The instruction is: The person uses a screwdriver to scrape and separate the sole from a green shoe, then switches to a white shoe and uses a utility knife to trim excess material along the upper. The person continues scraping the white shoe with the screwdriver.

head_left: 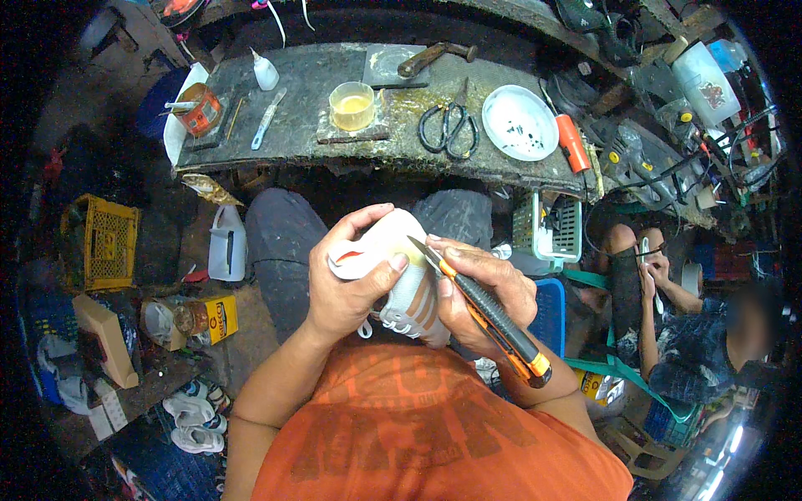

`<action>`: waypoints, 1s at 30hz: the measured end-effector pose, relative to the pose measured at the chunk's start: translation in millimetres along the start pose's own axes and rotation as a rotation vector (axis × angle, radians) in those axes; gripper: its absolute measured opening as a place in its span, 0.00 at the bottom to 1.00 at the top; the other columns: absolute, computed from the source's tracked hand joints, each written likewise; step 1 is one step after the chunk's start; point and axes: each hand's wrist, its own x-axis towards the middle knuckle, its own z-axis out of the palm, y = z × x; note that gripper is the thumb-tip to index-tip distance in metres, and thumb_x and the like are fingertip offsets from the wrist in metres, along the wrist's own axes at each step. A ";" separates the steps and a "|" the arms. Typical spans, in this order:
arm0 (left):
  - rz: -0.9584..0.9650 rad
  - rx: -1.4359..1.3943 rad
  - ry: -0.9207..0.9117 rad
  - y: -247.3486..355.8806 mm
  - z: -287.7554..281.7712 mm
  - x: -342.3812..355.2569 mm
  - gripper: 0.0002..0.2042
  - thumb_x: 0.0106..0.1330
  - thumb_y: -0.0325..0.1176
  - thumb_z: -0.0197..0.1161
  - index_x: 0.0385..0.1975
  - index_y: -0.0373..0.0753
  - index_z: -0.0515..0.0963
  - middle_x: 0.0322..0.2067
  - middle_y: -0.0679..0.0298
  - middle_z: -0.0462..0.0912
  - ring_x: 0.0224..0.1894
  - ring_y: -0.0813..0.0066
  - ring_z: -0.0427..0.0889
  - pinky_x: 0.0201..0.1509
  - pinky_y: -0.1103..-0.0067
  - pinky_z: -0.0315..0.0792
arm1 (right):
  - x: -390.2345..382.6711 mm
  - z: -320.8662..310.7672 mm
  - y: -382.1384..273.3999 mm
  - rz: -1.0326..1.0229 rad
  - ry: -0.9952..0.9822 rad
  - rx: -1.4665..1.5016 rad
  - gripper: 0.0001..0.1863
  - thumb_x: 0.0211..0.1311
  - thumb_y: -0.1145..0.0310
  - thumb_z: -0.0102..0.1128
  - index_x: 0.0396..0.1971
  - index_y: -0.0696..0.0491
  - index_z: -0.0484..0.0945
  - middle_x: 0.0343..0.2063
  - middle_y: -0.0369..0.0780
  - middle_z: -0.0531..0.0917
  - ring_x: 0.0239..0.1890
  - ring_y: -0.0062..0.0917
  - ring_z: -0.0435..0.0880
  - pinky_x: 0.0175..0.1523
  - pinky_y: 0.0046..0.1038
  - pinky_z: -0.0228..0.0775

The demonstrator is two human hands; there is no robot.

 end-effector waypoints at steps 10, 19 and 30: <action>0.000 0.010 0.008 -5.5 -3.0 1.5 0.31 0.63 0.35 0.71 0.64 0.27 0.70 0.53 0.46 0.84 0.57 0.60 0.85 0.66 0.67 0.75 | -6.1 2.2 5.3 -0.019 0.012 0.006 0.15 0.62 0.81 0.64 0.48 0.62 0.77 0.44 0.59 0.87 0.51 0.47 0.89 0.57 0.42 0.83; -0.011 -0.024 0.033 6.8 1.4 11.9 0.26 0.64 0.31 0.73 0.59 0.28 0.76 0.51 0.56 0.85 0.52 0.74 0.83 0.59 0.76 0.76 | 5.6 1.5 4.8 -0.019 0.025 0.000 0.16 0.61 0.83 0.62 0.49 0.62 0.76 0.45 0.58 0.87 0.51 0.46 0.89 0.57 0.42 0.82; -0.034 -0.034 0.077 22.8 0.0 9.8 0.24 0.65 0.33 0.72 0.58 0.27 0.77 0.49 0.57 0.86 0.50 0.76 0.84 0.57 0.78 0.77 | 17.3 5.0 -5.2 -0.003 0.028 0.013 0.15 0.61 0.83 0.64 0.48 0.64 0.77 0.45 0.59 0.87 0.51 0.44 0.90 0.58 0.41 0.82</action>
